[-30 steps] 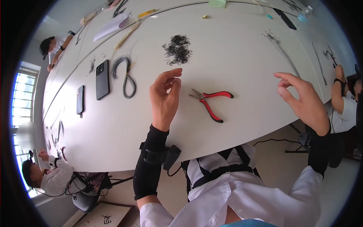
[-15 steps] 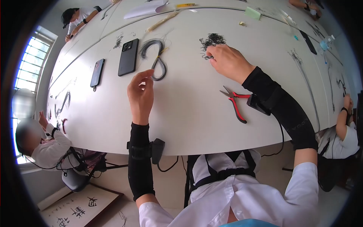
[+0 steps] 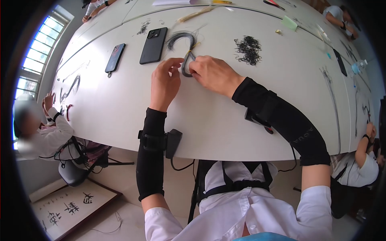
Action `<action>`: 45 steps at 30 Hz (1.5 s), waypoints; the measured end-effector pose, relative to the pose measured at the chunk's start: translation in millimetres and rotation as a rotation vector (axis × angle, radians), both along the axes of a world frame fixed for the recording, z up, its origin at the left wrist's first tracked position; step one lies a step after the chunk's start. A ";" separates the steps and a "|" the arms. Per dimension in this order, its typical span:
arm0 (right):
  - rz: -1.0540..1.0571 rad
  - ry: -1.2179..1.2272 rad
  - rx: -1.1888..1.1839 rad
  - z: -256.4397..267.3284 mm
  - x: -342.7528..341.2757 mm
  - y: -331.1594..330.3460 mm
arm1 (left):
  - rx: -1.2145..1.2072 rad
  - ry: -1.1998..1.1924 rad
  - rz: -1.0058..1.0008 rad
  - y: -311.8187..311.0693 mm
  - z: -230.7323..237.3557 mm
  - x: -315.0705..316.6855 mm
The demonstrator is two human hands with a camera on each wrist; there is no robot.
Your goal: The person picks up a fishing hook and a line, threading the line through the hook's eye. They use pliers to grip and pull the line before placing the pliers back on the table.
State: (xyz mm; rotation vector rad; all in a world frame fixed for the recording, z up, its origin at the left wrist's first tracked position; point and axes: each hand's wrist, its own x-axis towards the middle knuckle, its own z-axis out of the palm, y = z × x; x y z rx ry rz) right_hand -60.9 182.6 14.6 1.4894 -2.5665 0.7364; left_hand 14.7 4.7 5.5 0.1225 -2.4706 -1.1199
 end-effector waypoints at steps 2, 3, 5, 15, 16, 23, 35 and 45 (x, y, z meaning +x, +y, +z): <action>-0.019 -0.052 -0.007 -0.9 -1.4 -1.1 | -0.017 -0.013 -0.036 -1.5 1.5 2.0; -0.029 -0.079 -0.009 -1.4 -2.2 -0.8 | -0.027 -0.015 -0.053 -2.6 1.8 2.9; -0.031 -0.103 -0.009 -1.7 -5.0 1.1 | -0.043 -0.021 -0.087 -4.7 2.8 4.5; -0.046 -0.091 -0.038 -3.6 -4.9 -1.6 | -0.096 -0.032 -0.120 -8.3 1.6 4.8; -0.050 -0.091 -0.031 -2.9 -5.6 -1.8 | -0.086 -0.030 -0.118 -7.2 2.3 5.2; -0.033 -0.071 -0.019 -4.8 -5.3 -3.6 | -0.116 -0.022 -0.118 -7.5 1.5 5.5; -0.055 -0.338 -0.151 4.0 -11.5 -1.8 | -0.032 -0.043 -0.108 -6.4 3.0 4.8; -0.108 -0.426 -0.180 9.1 -9.9 -1.5 | -0.011 -0.013 -0.123 -9.0 1.7 2.9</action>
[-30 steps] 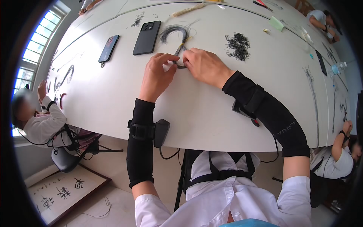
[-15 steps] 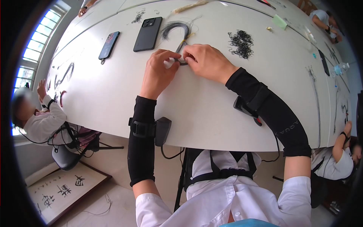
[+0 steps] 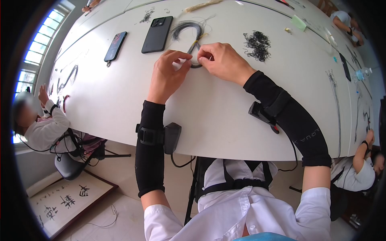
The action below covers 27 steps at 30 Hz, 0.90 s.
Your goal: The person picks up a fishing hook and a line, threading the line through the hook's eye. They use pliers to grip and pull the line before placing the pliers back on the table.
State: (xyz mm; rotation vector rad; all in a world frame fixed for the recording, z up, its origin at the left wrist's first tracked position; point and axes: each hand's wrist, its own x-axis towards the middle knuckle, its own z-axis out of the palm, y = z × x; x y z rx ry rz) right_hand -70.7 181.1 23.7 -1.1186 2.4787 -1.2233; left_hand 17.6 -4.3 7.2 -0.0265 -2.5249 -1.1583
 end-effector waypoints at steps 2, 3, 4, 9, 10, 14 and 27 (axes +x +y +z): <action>-0.010 -0.012 -0.003 0.0 0.6 -0.5 | -0.005 -0.002 0.008 0.4 0.4 0.1; -0.015 -0.018 -0.005 0.0 0.8 -0.7 | -0.010 -0.002 0.005 0.5 0.9 0.1; -0.017 -0.021 -0.009 -0.3 0.7 -0.8 | -0.015 -0.003 0.002 0.5 1.5 0.0; -0.017 -0.019 -0.022 -0.4 0.2 -1.5 | -0.016 0.009 0.024 2.6 2.0 -1.9; -0.021 -0.017 -0.011 -0.2 0.2 -1.6 | -0.013 0.009 0.031 3.1 2.4 -2.2; -0.049 -0.023 0.009 5.3 4.0 -3.3 | 0.005 0.026 0.061 6.3 3.9 -3.0; -0.037 -0.122 -0.054 5.1 -0.2 -8.6 | 0.058 0.076 0.085 5.5 3.4 -4.3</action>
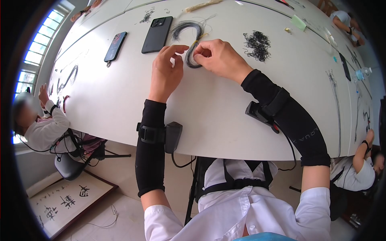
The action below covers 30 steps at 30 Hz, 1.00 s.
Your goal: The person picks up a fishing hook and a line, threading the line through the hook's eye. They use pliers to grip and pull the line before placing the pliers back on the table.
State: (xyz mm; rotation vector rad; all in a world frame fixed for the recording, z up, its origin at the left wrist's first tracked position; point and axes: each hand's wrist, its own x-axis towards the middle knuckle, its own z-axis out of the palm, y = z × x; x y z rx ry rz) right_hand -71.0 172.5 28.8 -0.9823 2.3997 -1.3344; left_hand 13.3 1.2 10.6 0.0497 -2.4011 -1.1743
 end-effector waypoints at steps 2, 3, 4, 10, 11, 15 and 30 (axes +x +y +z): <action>-0.007 -0.020 0.007 2.1 0.0 0.7 | -0.022 -0.039 -0.007 -3.9 0.8 -2.1; -0.012 -0.029 0.011 3.2 -0.1 1.8 | -0.092 -0.001 -0.033 -6.3 0.4 -6.3; -0.016 -0.032 0.000 1.3 -0.4 2.6 | -0.162 0.036 -0.059 -9.6 -1.3 -12.7; 0.010 0.012 0.002 -0.7 6.4 1.3 | -0.352 0.035 -0.158 -8.7 -11.2 -36.4; 0.021 0.015 0.006 0.3 9.3 2.2 | -0.390 0.040 -0.157 -9.4 -14.0 -37.9; 0.113 0.133 -0.057 4.3 29.0 12.1 | -0.418 0.044 -0.180 -14.6 -18.7 -41.1; -0.189 -0.122 -0.468 130.9 30.2 184.8 | -0.416 0.018 -0.146 -10.2 -13.4 -40.1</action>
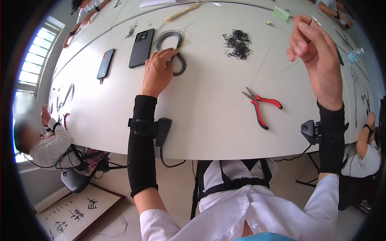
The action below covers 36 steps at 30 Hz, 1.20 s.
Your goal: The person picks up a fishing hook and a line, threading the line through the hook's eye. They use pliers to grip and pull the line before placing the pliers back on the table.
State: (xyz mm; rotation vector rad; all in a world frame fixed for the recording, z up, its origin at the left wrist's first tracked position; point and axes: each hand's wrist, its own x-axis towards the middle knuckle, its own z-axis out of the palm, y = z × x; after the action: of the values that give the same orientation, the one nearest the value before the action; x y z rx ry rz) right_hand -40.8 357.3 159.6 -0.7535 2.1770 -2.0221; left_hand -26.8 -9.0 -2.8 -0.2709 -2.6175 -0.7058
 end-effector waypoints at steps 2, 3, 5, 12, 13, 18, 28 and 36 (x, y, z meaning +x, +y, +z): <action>-0.149 0.011 0.046 5.0 -33.1 32.0 | 0.052 0.020 0.032 -0.2 2.9 1.0; -0.222 0.013 0.068 7.3 -39.1 43.3 | 0.034 0.052 0.053 -3.6 1.8 0.7; -0.388 0.088 -0.019 15.9 -27.7 30.0 | -0.032 0.098 0.078 12.0 17.4 11.5; -0.456 0.174 0.001 21.2 -21.6 30.3 | -0.043 -0.222 -0.543 138.6 57.7 60.8; -0.446 0.170 0.007 21.3 -23.0 31.7 | -0.062 -0.206 -0.585 149.0 52.5 58.4; -0.390 0.150 0.033 32.5 -11.1 43.4 | -0.083 -0.204 -0.683 186.4 36.5 36.2; -0.371 0.085 0.285 26.7 1.8 83.7 | 0.448 -0.318 -0.676 258.9 55.6 1.9; 0.072 -0.476 0.407 -65.8 52.7 76.9 | 1.699 -0.515 -0.638 196.4 67.1 0.5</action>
State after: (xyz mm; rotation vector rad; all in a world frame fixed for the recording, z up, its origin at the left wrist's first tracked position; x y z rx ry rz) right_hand 11.9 434.2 93.8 -0.2601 2.1214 -1.4535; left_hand -26.3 187.4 64.3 -0.3570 -1.2832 -3.0308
